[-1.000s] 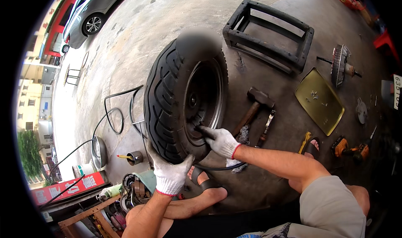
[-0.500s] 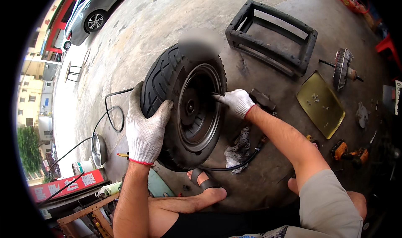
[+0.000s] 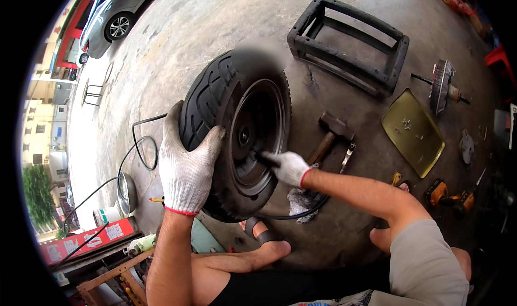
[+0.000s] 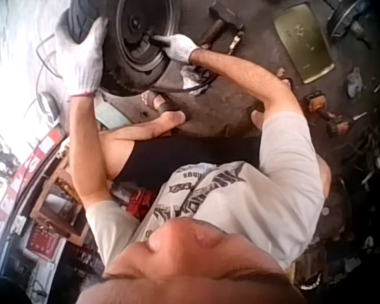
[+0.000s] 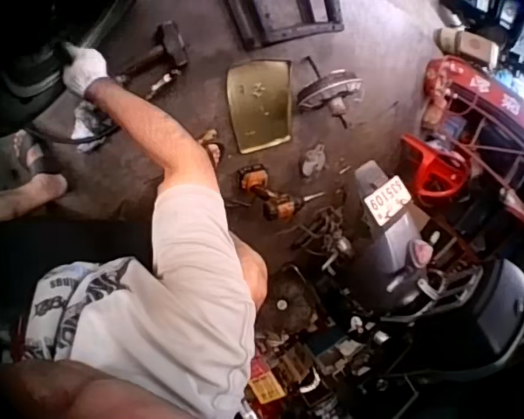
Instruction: The person removes a tire from a motorcycle wheel using a hammer and chisel, then cleans the hub with a rag and uses a punch to adjust internal components.
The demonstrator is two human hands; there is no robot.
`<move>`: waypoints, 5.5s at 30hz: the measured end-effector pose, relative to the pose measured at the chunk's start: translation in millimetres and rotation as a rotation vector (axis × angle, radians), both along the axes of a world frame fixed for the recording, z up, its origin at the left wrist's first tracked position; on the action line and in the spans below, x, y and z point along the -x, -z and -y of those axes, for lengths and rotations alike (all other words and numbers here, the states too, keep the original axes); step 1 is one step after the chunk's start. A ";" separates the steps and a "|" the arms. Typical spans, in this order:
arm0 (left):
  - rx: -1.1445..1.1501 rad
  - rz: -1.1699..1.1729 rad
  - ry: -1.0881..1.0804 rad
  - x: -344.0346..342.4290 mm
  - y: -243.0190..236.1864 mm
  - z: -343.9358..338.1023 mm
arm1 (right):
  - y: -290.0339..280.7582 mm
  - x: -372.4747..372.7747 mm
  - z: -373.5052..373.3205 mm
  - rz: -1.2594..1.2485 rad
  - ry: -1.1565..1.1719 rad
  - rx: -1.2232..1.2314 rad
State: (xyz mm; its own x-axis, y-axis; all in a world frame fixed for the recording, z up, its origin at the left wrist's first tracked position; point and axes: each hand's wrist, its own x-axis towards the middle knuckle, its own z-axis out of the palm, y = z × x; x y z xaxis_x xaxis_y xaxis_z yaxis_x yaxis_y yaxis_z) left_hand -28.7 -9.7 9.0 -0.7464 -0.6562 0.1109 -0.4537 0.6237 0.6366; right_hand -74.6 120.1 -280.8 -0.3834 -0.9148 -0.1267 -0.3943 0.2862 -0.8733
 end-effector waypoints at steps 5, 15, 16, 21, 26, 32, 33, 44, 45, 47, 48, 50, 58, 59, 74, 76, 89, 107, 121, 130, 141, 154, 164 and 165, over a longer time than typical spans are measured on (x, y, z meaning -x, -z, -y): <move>0.092 0.049 0.024 -15.1 3.7 16.7 | -34.4 0.1 -3.1 0.398 -0.189 0.112; 0.085 0.017 -0.020 -10.6 4.7 11.8 | -60.2 137.1 38.3 -0.828 -0.077 -0.026; 0.066 0.014 -0.028 -8.2 3.0 10.0 | -41.5 115.1 33.5 -0.720 -0.027 -0.081; 0.030 0.036 -0.018 1.7 5.2 16.0 | -16.2 -14.6 -10.7 0.408 0.189 0.123; 0.111 0.095 -0.100 -4.3 5.1 35.4 | -62.1 -5.3 -67.6 0.572 -0.049 -0.180; 0.068 0.149 -0.162 6.3 -3.6 26.7 | -56.0 0.4 -193.7 -0.052 -0.341 -0.669; 0.093 0.165 -0.175 6.5 -5.1 25.5 | -45.8 -1.4 -212.6 0.024 -0.254 -0.717; 0.071 0.123 -0.200 5.7 15.7 34.5 | -6.6 11.6 -205.4 -0.168 0.566 -0.616; 0.074 0.124 -0.198 5.9 15.0 33.1 | -1.9 11.0 -193.0 -0.120 0.655 -0.603; 0.081 0.120 -0.188 7.4 14.5 32.1 | 5.2 8.1 -168.9 -0.078 0.796 -0.596; 0.086 0.117 -0.185 7.5 14.4 31.7 | 7.6 6.1 -157.5 -0.084 0.850 -0.603; 0.098 0.113 -0.183 6.7 15.6 30.3 | 18.4 0.3 -141.3 -0.062 0.941 -0.615; 0.078 0.100 -0.200 8.0 18.1 28.7 | -2.1 12.5 -161.4 1.123 0.862 0.367; 0.076 0.106 -0.208 10.0 17.1 28.5 | -22.9 17.9 -168.7 1.289 0.673 0.456; 0.048 0.133 -0.226 18.5 15.3 35.3 | -130.5 1.5 -100.6 0.226 0.487 0.065; 0.068 0.146 -0.240 14.4 18.4 43.6 | -147.0 -17.3 -88.0 0.209 0.422 -0.062; 0.087 0.185 -0.240 21.0 12.4 30.7 | -100.1 -4.4 -56.3 0.273 0.444 0.019; 0.030 0.167 -0.259 12.7 19.4 48.7 | -94.5 -11.0 -76.9 0.544 0.384 0.104; 0.065 0.129 -0.223 17.2 32.2 62.1 | -132.7 -18.9 -88.6 1.108 0.507 0.333; 0.069 0.120 -0.213 22.9 27.0 46.6 | -157.3 -0.7 -46.3 0.740 0.577 0.513; 0.070 0.164 -0.231 13.2 27.3 57.5 | -157.3 31.6 -35.9 0.524 0.750 0.494; 0.121 0.179 -0.252 13.1 21.7 44.8 | -118.1 27.7 -31.4 0.390 1.085 0.350; 0.105 0.174 -0.245 23.0 21.0 45.2 | -73.6 26.0 -69.9 0.308 0.904 0.197; 0.098 0.158 -0.250 21.7 24.1 49.5 | -71.8 19.8 -68.9 0.315 0.843 0.200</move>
